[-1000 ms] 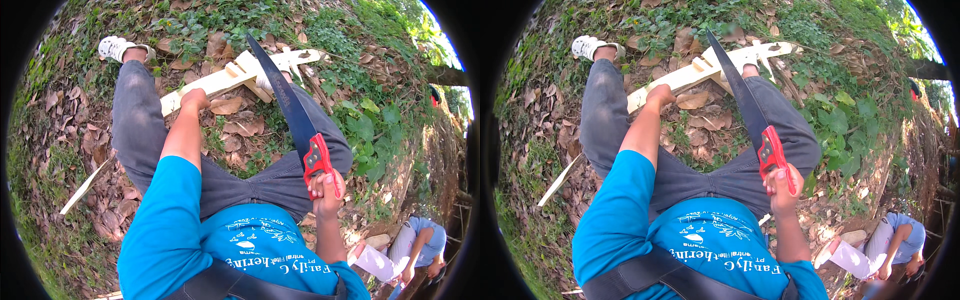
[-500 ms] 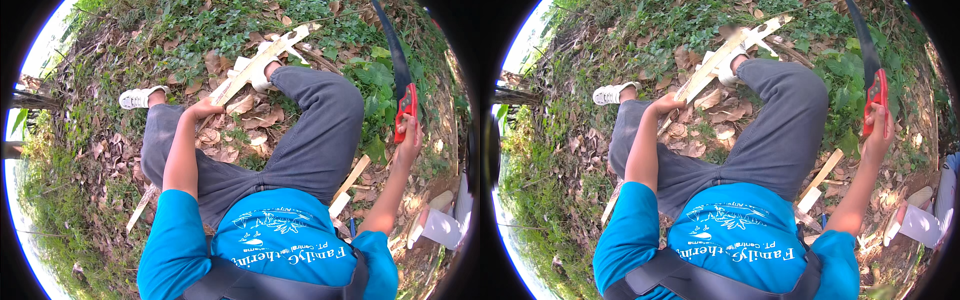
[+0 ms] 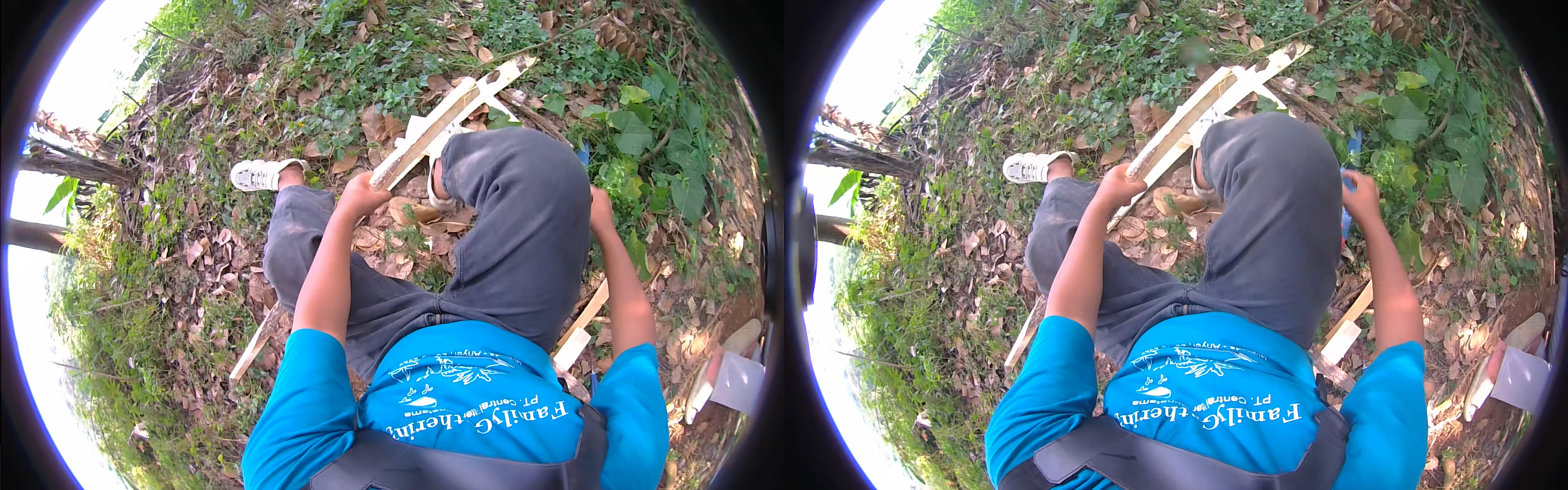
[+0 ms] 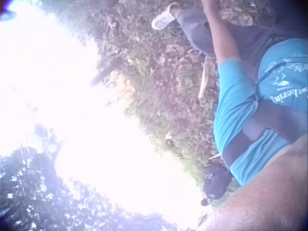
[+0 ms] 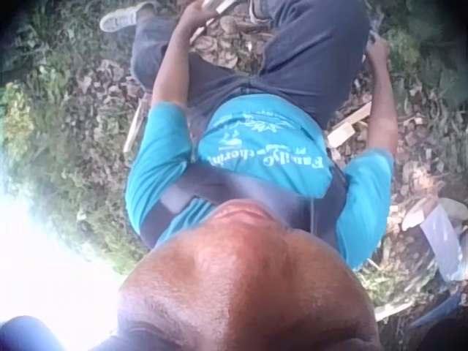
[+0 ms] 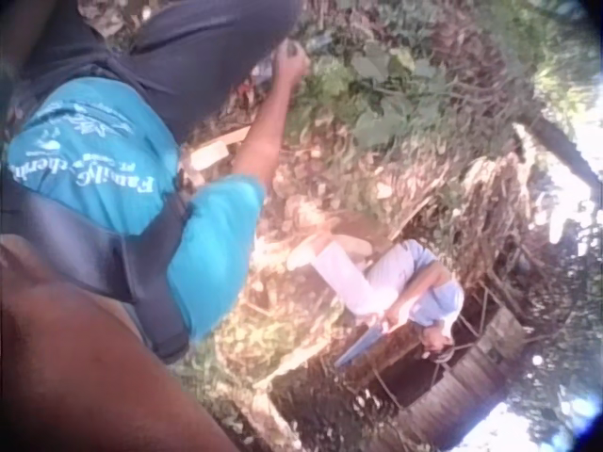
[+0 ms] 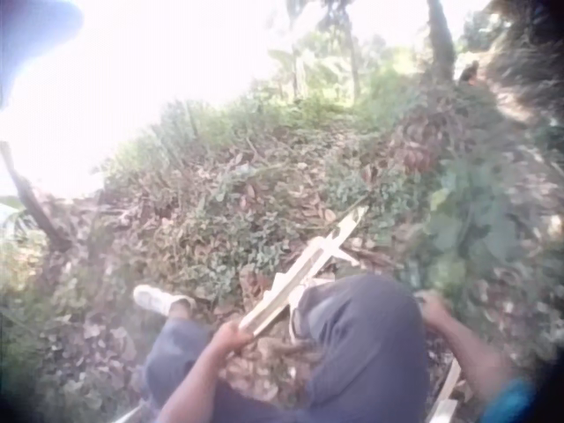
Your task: The person sits on the ground and uses a red hand saw to cut thin wooden strips. They hold the wood between their legs, saw through it, and then separate the pieces. The person repeats this process with multiple strips, occasionally adjusting the wood's position.
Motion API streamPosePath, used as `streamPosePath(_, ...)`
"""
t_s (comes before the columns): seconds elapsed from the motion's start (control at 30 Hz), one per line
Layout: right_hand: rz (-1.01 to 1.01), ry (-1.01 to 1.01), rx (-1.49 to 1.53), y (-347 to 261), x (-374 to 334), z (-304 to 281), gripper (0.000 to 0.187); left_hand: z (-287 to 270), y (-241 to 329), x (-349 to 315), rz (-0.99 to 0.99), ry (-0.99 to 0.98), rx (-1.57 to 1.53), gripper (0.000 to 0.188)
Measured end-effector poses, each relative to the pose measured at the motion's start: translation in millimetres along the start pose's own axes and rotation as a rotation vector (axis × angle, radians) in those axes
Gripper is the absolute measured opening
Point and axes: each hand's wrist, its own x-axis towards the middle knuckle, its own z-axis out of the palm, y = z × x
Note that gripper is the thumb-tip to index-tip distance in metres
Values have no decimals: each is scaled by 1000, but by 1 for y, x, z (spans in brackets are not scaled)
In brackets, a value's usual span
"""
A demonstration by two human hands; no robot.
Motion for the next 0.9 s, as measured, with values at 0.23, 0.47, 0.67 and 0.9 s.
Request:
streamPosePath(0.23, -430, 376, 105, -241, 144, -26, 42, 20, 33, 43, -30, 59, 167, 52)
streamPosePath(0.47, -366, -38, -545, -323, 210, -36, 65, 33, 86, 63, 270, 70, 261, 67)
streamPosePath(0.67, -409, -428, -845, -351, 223, -101, 74, 18, 92, 56, 378, -66, 207, 80)
streamPosePath(0.9, -585, -307, -545, -327, 184, -113, 79, -22, 50, 4, -203, -369, -72, 33)
